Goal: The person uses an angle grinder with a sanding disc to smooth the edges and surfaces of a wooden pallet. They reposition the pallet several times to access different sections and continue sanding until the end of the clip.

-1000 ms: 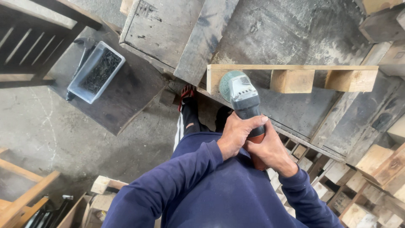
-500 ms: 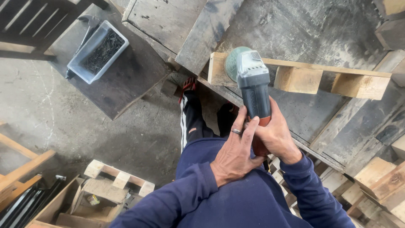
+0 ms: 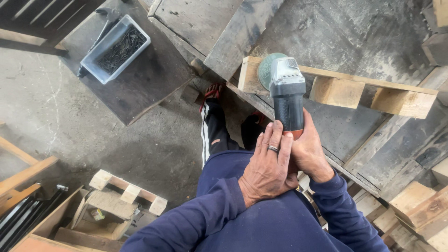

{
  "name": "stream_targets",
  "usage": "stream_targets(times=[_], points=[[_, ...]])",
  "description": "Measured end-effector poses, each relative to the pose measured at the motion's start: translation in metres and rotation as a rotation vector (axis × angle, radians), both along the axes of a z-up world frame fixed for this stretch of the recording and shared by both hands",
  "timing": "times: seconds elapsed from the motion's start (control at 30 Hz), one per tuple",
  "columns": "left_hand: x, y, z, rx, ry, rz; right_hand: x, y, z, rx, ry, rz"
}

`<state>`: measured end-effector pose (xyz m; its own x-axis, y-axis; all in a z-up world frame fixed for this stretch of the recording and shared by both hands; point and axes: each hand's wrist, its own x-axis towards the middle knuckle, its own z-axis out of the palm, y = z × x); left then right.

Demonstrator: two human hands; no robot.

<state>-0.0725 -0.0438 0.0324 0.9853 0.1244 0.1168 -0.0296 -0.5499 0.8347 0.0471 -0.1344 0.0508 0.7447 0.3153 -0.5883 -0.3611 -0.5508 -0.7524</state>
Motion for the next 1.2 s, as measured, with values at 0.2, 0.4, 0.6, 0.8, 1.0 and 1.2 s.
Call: stream_targets(times=[0.2, 0.4, 0.6, 0.8, 1.0, 1.2], points=[[0.0, 0.0, -0.003, 0.034, 0.014, -0.011, 0.002, 0.001, -0.004, -0.034, -0.008, 0.002], [0.005, -0.004, -0.004, 0.03, 0.053, -0.017, 0.008, 0.003, -0.006, -0.025, 0.013, -0.034], [0.013, 0.025, 0.01, -0.012, 0.093, -0.129, 0.018, -0.002, -0.004, -0.007, -0.04, -0.005], [0.034, 0.035, 0.011, -1.108, 0.401, 0.258, 0.016, -0.007, 0.016, 0.026, -0.096, 0.194], [0.072, 0.019, -0.014, -1.465, 0.497, 0.436, 0.009, 0.01, 0.027, -0.187, 0.053, 0.276], [0.073, 0.02, -0.007, -1.504, 0.56, 0.459, 0.008, 0.011, 0.036, -0.213, 0.065, 0.293]])
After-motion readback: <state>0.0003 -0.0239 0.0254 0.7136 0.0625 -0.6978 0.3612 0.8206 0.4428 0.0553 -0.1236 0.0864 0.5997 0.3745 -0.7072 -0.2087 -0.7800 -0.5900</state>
